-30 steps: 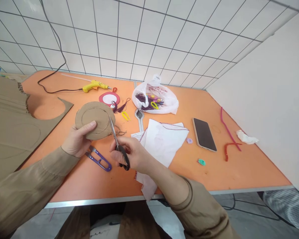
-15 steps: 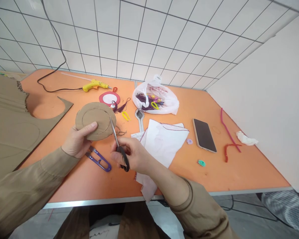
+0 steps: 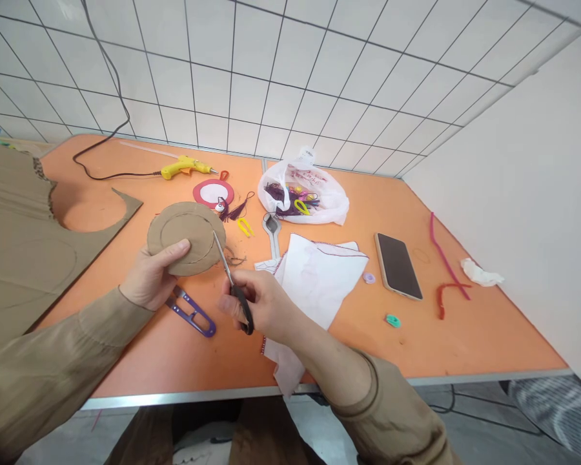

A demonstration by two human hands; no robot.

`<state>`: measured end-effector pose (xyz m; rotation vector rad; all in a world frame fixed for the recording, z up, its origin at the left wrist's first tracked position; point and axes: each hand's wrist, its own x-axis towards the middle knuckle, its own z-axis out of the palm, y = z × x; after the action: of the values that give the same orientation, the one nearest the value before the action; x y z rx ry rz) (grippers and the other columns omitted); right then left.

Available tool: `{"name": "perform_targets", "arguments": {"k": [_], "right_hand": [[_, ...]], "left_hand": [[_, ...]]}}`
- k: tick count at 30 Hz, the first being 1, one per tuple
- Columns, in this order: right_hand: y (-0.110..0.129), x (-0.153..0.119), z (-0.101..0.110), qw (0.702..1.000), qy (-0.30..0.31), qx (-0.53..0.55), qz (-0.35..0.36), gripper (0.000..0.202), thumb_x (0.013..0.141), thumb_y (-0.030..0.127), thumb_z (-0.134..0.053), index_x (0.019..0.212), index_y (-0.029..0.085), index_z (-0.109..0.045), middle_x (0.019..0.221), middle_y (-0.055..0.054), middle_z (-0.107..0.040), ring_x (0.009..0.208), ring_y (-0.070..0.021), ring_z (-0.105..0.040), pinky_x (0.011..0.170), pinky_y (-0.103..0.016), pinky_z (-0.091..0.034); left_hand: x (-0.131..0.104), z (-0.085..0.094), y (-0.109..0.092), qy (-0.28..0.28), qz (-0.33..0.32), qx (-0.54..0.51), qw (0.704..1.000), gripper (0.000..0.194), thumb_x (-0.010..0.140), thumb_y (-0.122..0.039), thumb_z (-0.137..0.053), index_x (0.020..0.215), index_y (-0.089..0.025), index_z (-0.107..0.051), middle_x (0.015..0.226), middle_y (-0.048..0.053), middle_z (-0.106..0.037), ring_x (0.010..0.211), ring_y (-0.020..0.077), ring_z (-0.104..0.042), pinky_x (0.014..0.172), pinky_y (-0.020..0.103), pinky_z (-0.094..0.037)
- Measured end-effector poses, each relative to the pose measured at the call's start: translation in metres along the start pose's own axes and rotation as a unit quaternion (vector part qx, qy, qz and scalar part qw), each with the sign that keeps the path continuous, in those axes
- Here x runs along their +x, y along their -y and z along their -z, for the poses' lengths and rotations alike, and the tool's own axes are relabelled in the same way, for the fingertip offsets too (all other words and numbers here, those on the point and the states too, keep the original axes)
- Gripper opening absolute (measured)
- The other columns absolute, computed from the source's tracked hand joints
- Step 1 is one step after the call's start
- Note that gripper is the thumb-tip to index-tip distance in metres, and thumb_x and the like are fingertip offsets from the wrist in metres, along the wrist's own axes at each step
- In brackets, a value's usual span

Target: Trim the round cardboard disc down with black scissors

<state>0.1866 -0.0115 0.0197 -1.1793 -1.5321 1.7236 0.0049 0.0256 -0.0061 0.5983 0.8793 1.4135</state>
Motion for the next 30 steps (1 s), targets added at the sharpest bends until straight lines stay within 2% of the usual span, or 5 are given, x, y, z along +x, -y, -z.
{"name": "perform_targets", "arguments": {"k": [6,11,17,23,30], "right_hand": [[-0.0014,0.0009,-0.001,0.998,0.034,0.028,0.047,0.033,0.074,0.043,-0.072,0.076,0.018,-0.051,0.057,0.005,-0.051,0.049,-0.0096,-0.052,0.047,-0.021,-0.041],[-0.0003,0.0,0.0009,0.997,0.043,0.024,0.06,0.037,0.076,0.049,-0.071,0.079,0.017,-0.052,0.06,0.002,-0.054,0.055,-0.0114,-0.053,0.053,-0.023,-0.043],[-0.0017,-0.0002,0.0013,0.997,0.043,0.019,0.068,0.041,0.076,0.053,-0.07,0.08,0.017,-0.052,0.062,0.002,-0.054,0.054,-0.0113,-0.053,0.052,-0.023,-0.042],[-0.005,0.0015,0.0019,0.995,0.049,0.011,0.088,0.038,0.077,0.049,-0.071,0.078,0.016,-0.052,0.061,0.003,-0.053,0.052,-0.0099,-0.052,0.049,-0.021,-0.04],[-0.0046,0.0014,0.0016,0.996,0.049,0.01,0.07,0.034,0.076,0.043,-0.073,0.075,0.017,-0.051,0.058,0.003,-0.053,0.052,-0.01,-0.052,0.048,-0.02,-0.04]], "left_hand": [[-0.0005,-0.0011,0.0015,-0.005,0.015,-0.021,1.0,0.034,0.059,-0.019,-0.084,0.091,-0.015,-0.075,0.099,0.008,-0.076,0.097,0.0246,-0.068,0.082,0.031,-0.056],[-0.0012,-0.0002,0.0005,-0.005,0.008,-0.023,1.0,0.034,0.06,-0.018,-0.084,0.093,-0.016,-0.075,0.099,0.007,-0.076,0.096,0.0238,-0.068,0.085,0.032,-0.056],[-0.002,-0.0002,-0.0002,0.003,0.013,-0.022,1.0,0.031,0.059,-0.019,-0.085,0.089,-0.016,-0.076,0.095,0.007,-0.076,0.089,0.0218,-0.069,0.08,0.031,-0.058],[-0.0007,-0.0001,-0.0016,0.018,0.013,-0.021,1.0,0.032,0.06,-0.018,-0.085,0.09,-0.016,-0.076,0.094,0.006,-0.077,0.087,0.0187,-0.069,0.077,0.027,-0.057],[-0.0001,0.0013,-0.0015,0.025,0.002,-0.008,1.0,0.031,0.059,-0.018,-0.085,0.089,-0.017,-0.076,0.093,0.005,-0.077,0.086,0.018,-0.069,0.075,0.025,-0.057]]}}
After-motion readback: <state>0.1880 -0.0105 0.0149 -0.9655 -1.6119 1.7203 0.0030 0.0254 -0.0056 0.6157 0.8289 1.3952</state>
